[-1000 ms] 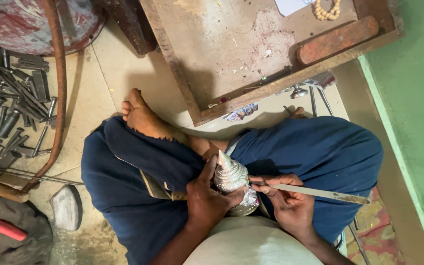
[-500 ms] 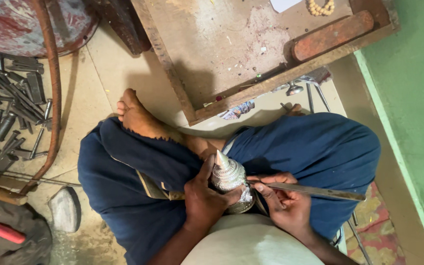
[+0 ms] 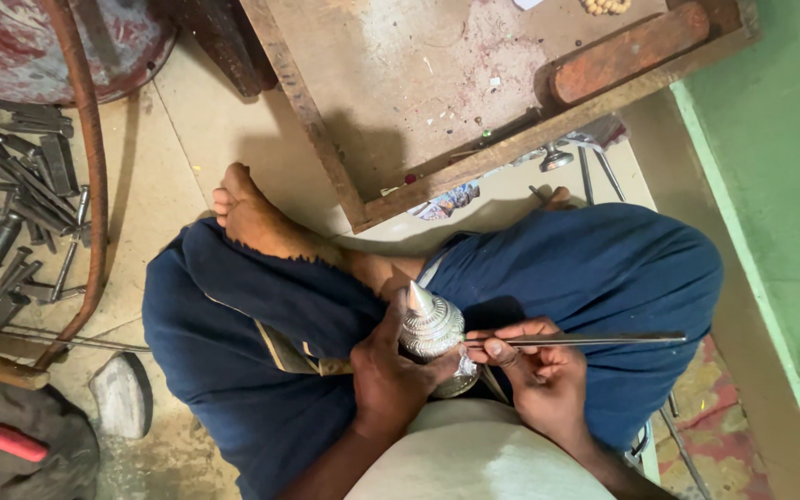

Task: The person sits on the floor and works on a small, silver-colored, cone-shaped decorative object. They use a thin metal tool to press and shape details on the object's surface, rotating it frequently to access different areas.

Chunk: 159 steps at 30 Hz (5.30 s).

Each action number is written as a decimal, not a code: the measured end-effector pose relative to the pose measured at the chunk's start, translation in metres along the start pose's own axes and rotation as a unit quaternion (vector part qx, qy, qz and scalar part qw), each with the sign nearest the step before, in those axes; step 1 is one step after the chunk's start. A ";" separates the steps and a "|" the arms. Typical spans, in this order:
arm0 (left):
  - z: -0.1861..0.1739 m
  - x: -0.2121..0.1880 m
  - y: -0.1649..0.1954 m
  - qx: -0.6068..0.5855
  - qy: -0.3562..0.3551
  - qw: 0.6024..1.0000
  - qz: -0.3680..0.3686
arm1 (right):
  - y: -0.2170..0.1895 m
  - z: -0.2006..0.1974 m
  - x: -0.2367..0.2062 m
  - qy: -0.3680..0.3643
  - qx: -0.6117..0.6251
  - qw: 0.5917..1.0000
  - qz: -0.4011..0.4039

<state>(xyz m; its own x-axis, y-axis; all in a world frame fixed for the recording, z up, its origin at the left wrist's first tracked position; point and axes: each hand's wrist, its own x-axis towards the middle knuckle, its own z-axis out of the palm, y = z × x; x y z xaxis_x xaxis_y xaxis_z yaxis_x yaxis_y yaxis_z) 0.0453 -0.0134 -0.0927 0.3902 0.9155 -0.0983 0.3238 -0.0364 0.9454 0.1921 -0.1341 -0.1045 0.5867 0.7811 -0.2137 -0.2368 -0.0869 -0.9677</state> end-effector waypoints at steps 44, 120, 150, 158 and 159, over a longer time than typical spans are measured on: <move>0.006 0.032 0.013 -0.181 -0.224 0.951 -0.117 | -0.069 -0.006 0.009 0.044 -0.064 0.997 -0.012; -0.040 -0.005 0.002 -0.104 -0.029 0.992 -0.061 | -0.056 0.023 0.020 -0.211 -0.196 0.949 -0.131; -0.039 -0.002 -0.004 -0.128 -0.061 0.987 -0.071 | -0.081 0.007 0.094 -0.517 -0.242 0.758 -0.315; -0.043 0.001 0.005 -0.116 -0.059 0.990 -0.053 | -0.063 -0.003 0.057 -0.304 -0.255 0.917 -0.028; -0.043 0.001 0.006 -0.101 -0.057 0.992 -0.046 | -0.062 -0.003 0.051 -0.268 -0.286 0.920 0.022</move>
<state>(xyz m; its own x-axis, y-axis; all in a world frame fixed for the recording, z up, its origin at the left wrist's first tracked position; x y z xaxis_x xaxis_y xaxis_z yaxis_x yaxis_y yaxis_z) 0.0102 0.0045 -0.0740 0.4662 0.8591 -0.2112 0.1871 0.1376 0.9727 0.2394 -0.0905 -0.0556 0.0840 0.9483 -0.3062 0.2855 -0.3173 -0.9044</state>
